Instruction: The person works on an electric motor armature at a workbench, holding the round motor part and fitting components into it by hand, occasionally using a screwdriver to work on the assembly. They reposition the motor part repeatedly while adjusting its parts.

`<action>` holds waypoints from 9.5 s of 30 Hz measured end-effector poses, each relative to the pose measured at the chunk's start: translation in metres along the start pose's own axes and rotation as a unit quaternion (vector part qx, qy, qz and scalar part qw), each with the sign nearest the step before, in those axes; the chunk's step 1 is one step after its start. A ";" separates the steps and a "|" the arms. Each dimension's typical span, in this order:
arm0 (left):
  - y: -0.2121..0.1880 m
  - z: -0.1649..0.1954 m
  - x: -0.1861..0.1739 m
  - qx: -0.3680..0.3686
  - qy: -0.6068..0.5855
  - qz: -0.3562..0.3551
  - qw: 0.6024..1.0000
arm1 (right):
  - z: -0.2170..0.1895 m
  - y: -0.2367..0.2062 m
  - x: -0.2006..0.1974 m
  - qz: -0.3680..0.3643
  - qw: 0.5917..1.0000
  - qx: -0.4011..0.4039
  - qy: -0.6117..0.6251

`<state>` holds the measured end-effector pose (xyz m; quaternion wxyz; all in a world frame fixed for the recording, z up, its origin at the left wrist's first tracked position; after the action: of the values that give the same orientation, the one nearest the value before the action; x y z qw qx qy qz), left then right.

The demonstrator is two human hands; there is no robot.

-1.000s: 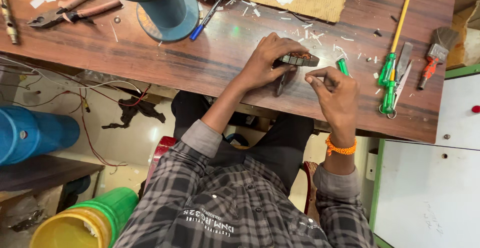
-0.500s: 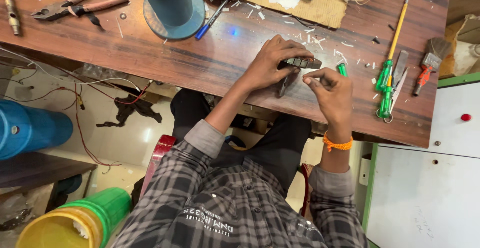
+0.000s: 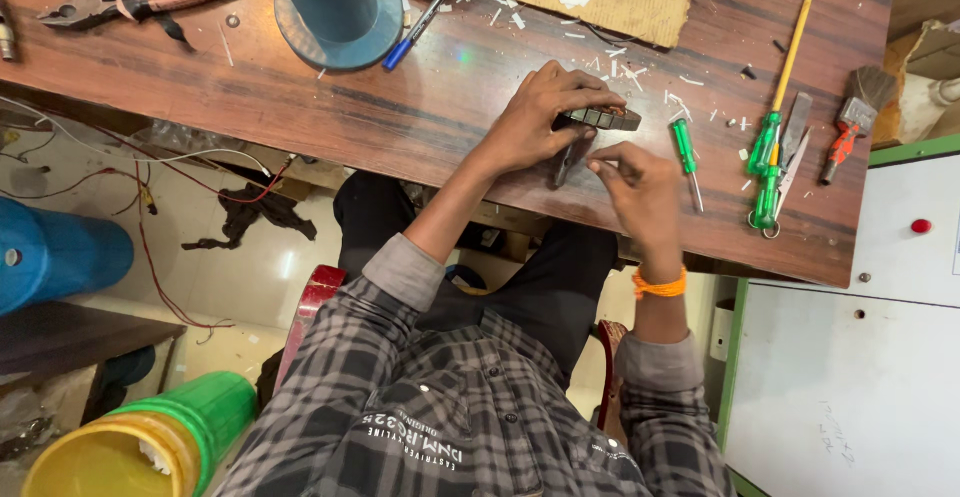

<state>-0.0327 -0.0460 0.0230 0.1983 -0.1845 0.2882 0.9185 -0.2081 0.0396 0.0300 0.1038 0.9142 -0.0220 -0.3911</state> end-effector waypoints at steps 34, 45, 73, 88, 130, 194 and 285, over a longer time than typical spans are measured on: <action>-0.047 0.027 0.000 0.093 0.228 0.092 0.965 | -0.003 -0.031 0.034 0.099 0.988 -0.118 0.014; -0.046 0.030 -0.003 0.084 0.228 0.113 0.964 | 0.006 -0.033 0.037 0.081 0.987 -0.068 0.122; -0.048 0.021 -0.013 0.057 0.177 0.104 0.977 | 0.014 -0.028 0.043 -0.008 0.981 -0.161 0.109; -0.048 0.026 -0.015 0.085 0.163 0.145 0.972 | -0.002 -0.025 0.030 0.072 0.974 -0.060 0.206; -0.052 -0.001 0.027 -0.293 -0.193 0.257 0.901 | -0.037 0.064 -0.016 0.046 0.990 -0.129 -0.045; -0.009 0.024 -0.015 0.086 0.148 0.049 0.984 | 0.086 -0.018 -0.042 0.157 0.963 0.012 -0.219; -0.011 0.017 -0.016 0.072 0.078 0.048 0.993 | 0.099 -0.015 -0.064 0.214 0.936 0.090 0.265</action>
<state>-0.0183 -0.0315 0.0386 0.1440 -0.2270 0.3771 0.8863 -0.3241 0.0453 0.0055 0.1046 0.9639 -0.2238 -0.0996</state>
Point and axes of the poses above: each hand's wrist, its own y-axis towards the middle knuckle, its own x-axis out of the palm, z = x × y, the point moved 4 cm from there along y, towards the middle knuckle, and after that the axes turned 3 degrees about -x, right-handed, at the moved point
